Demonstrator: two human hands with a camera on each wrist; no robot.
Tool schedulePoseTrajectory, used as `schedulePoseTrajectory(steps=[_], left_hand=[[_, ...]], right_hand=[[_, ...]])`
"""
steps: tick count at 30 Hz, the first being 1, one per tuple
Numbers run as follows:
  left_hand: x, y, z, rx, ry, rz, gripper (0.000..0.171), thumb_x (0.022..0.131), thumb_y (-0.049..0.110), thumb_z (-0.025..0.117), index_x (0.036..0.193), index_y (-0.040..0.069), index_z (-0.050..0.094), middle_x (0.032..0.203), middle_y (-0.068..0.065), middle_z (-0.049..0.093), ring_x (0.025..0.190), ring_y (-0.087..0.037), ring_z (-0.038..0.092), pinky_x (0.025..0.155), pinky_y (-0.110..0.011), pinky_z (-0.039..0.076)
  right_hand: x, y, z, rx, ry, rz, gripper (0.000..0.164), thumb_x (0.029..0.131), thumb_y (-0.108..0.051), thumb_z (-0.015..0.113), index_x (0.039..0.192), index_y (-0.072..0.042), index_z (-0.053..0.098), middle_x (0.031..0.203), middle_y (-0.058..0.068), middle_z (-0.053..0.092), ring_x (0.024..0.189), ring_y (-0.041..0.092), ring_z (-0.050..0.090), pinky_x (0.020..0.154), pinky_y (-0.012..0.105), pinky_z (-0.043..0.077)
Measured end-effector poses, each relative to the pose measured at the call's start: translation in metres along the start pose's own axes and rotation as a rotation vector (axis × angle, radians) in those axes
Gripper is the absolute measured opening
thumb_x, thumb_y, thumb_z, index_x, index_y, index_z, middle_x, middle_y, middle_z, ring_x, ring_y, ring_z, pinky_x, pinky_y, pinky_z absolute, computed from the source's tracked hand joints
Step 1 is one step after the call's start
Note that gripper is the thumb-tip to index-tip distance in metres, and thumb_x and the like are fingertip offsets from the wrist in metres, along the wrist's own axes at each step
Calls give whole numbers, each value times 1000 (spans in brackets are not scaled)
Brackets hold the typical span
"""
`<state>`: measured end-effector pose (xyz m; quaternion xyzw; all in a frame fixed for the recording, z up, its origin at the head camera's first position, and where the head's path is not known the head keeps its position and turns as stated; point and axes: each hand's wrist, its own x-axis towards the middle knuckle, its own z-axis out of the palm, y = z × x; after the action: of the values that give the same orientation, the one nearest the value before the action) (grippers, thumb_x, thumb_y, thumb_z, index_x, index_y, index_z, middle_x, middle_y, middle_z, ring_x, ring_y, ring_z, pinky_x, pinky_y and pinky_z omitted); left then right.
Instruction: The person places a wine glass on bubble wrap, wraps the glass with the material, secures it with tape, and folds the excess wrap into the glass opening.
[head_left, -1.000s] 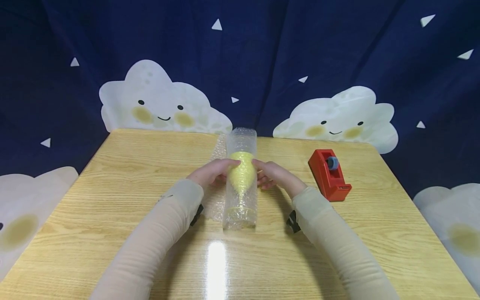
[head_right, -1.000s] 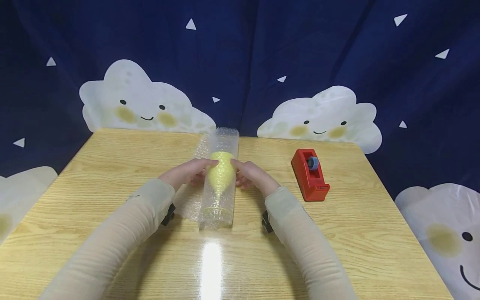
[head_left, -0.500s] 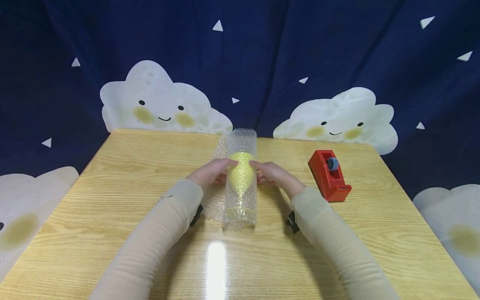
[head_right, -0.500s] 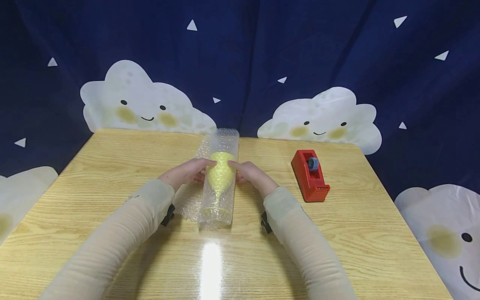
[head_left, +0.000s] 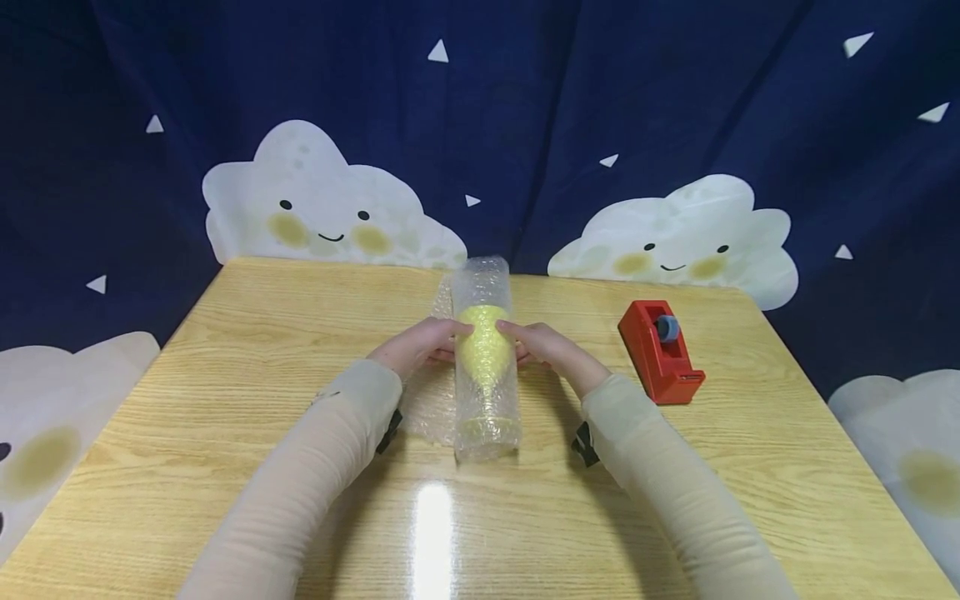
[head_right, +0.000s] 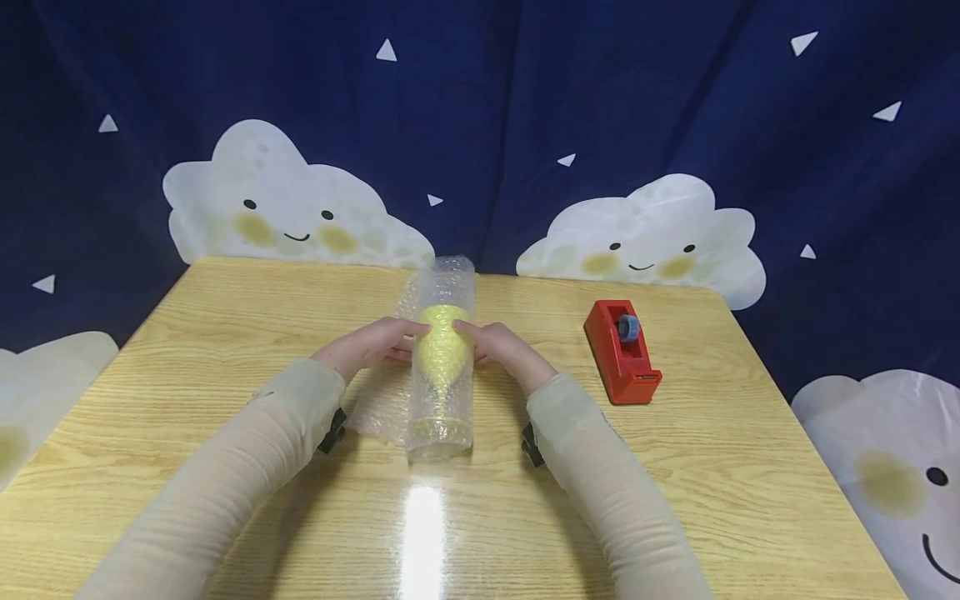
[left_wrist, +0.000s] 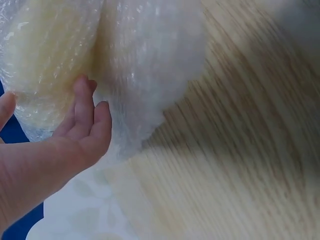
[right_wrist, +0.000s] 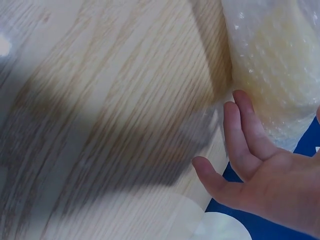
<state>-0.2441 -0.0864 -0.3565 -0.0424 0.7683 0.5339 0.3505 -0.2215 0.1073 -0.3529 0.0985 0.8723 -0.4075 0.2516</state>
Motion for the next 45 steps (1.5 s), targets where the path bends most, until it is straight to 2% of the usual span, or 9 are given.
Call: schedulePoseTrajectory(steps=[4,9,15,18,21,28,32,41,45], left_hand=[[-1,-3,-1,18,5,38,62,92,39,51,140,2,36,126,-16,59,111,-26,61,104,-36,39],[0,-6,-1,59,23,69,75,87,54,54,136,-1,41,118,-14,65,103,-23,65,104,-36,39],[-2,-6,1,150,86,105,82,81,60,57,132,-3,46,129,-15,54,114,-27,55,107,-40,36],[-4,-6,3,145,99,120,84,81,58,60,134,-5,43,134,-19,50,120,-30,50,109,-41,34],[-3,-6,4,110,85,130,79,82,53,61,133,-5,43,132,-19,52,118,-29,53,110,-40,33],[1,-4,2,27,48,43,87,84,48,61,144,-3,24,129,-16,58,113,-25,59,112,-48,26],[1,-3,1,44,27,13,85,85,47,60,145,1,22,128,-14,58,116,-25,58,111,-51,25],[1,-3,0,98,-24,29,71,91,44,50,144,3,28,130,-15,56,118,-26,57,110,-51,25],[-1,-3,2,129,5,71,72,90,48,47,141,0,34,130,-17,57,112,-26,60,107,-46,32]], right_hand=[[1,2,1,-6,1,-4,69,92,-58,39,131,-2,51,114,14,67,110,27,61,99,46,37],[0,1,2,-8,9,-11,68,92,-56,38,129,0,52,114,15,67,108,27,62,94,39,40],[-2,-1,2,-9,16,-2,70,91,-58,39,131,0,50,116,15,66,109,27,62,97,42,39],[-3,0,0,-14,-2,-9,71,92,-58,39,132,-1,49,117,15,65,111,28,61,98,45,38],[-6,0,-3,-22,-23,-16,70,92,-57,37,132,-1,49,117,15,65,112,29,60,99,49,36],[-5,2,-10,-23,-39,-9,64,94,-53,37,132,-4,50,121,13,64,117,28,56,101,55,33],[-4,2,-10,-13,-36,4,65,93,-53,38,136,-5,45,125,15,60,120,29,54,101,56,33],[-4,1,-4,-32,-31,-3,70,93,-57,36,134,-1,47,125,16,60,118,30,55,104,60,29],[-5,-1,-2,-37,-19,-4,70,93,-57,36,132,-1,49,123,17,61,117,30,56,103,61,29]])
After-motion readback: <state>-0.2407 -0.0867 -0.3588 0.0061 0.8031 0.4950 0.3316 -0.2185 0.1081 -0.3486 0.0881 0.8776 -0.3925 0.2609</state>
